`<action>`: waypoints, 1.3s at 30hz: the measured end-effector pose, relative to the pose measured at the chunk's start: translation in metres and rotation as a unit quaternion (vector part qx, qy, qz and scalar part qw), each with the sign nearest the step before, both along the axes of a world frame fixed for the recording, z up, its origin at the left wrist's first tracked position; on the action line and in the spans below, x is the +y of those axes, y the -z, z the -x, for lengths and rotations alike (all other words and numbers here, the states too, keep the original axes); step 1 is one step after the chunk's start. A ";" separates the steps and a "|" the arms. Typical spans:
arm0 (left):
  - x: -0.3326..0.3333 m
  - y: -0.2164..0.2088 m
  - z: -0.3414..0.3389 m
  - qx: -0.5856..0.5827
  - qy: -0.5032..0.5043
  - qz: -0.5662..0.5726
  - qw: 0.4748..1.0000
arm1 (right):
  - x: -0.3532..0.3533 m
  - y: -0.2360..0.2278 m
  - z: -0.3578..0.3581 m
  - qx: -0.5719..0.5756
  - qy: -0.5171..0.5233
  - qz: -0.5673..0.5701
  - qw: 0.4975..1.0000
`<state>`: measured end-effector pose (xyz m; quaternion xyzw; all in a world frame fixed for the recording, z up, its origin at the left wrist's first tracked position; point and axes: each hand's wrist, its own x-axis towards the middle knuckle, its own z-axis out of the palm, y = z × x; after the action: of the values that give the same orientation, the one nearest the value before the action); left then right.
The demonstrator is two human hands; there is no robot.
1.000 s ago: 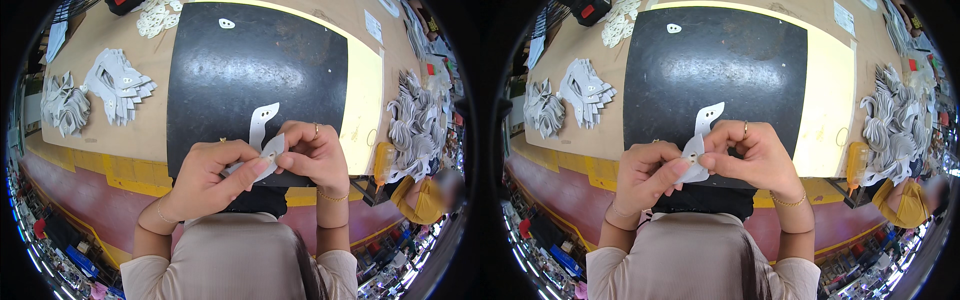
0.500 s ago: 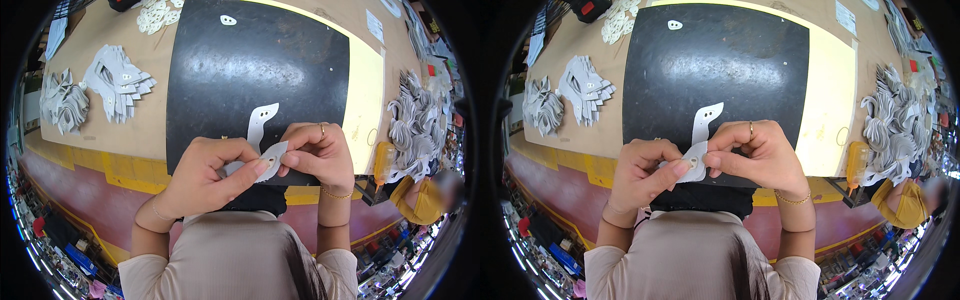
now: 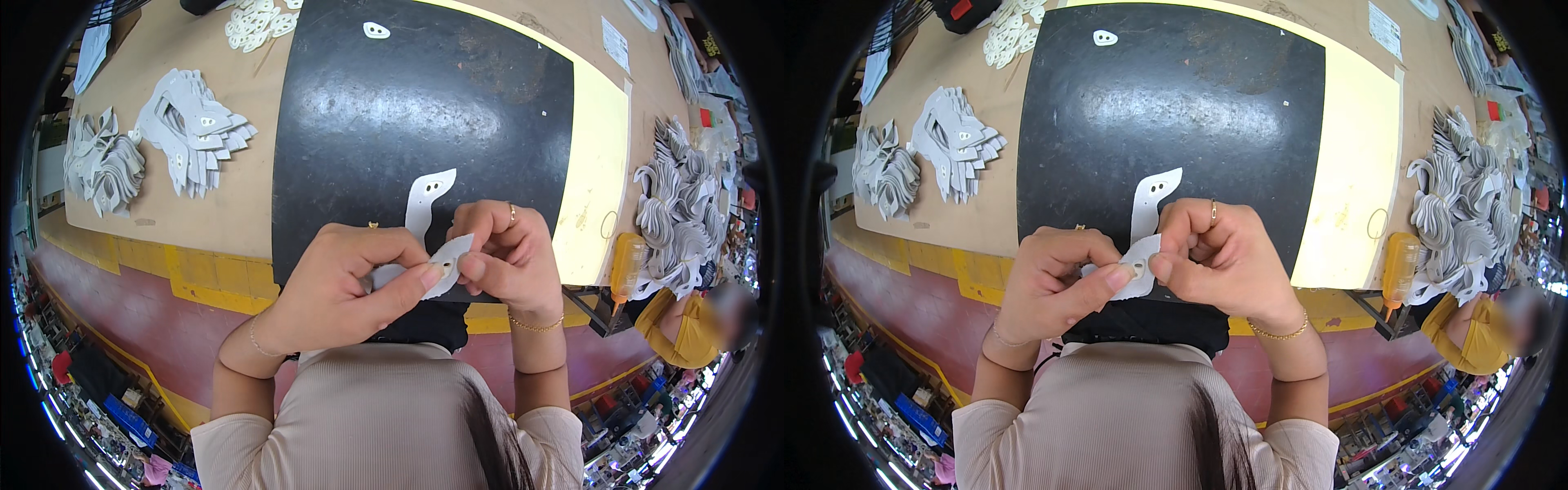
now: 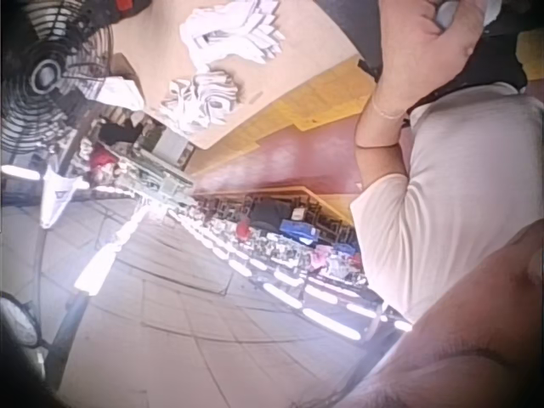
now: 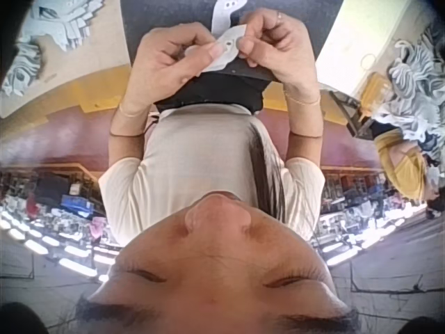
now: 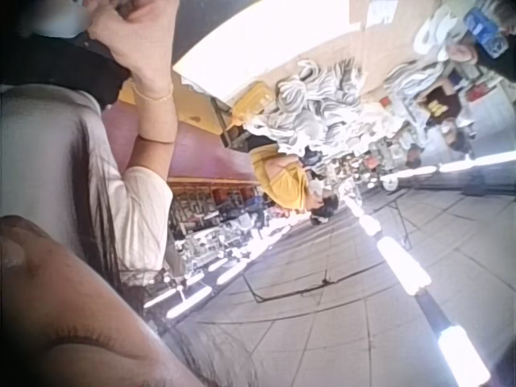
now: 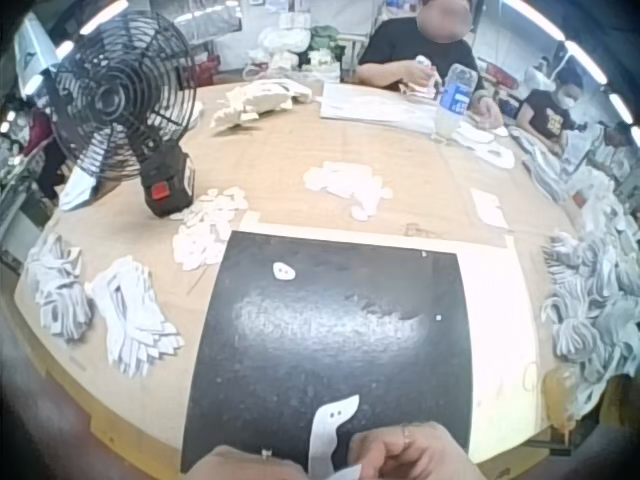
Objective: The person assembles small white fabric pieces by hand, inserting small circular inserts into pre-cut holes and stacking the finished pieces on a black mat. The person repeatedly picks up pieces, aligns them, and places them in a growing pile.
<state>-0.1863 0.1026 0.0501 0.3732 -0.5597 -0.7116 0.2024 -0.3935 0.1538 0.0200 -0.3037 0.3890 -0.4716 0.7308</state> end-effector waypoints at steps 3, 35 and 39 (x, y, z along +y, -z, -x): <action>0.002 0.006 -0.001 0.006 -0.011 0.040 0.999 | 0.000 0.002 -0.001 0.015 -0.006 -0.009 1.000; -0.043 -0.006 -0.001 -0.043 0.198 0.105 0.974 | -0.010 -0.013 0.015 0.048 -0.100 -0.020 0.994; -0.038 0.004 0.013 -0.008 -0.059 0.309 0.949 | -0.008 -0.008 0.012 0.016 0.003 -0.037 0.999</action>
<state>-0.1995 0.0646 0.0465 0.3300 -0.7310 -0.4874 0.3454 -0.4057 0.1455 0.0278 -0.2825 0.4193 -0.4543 0.7335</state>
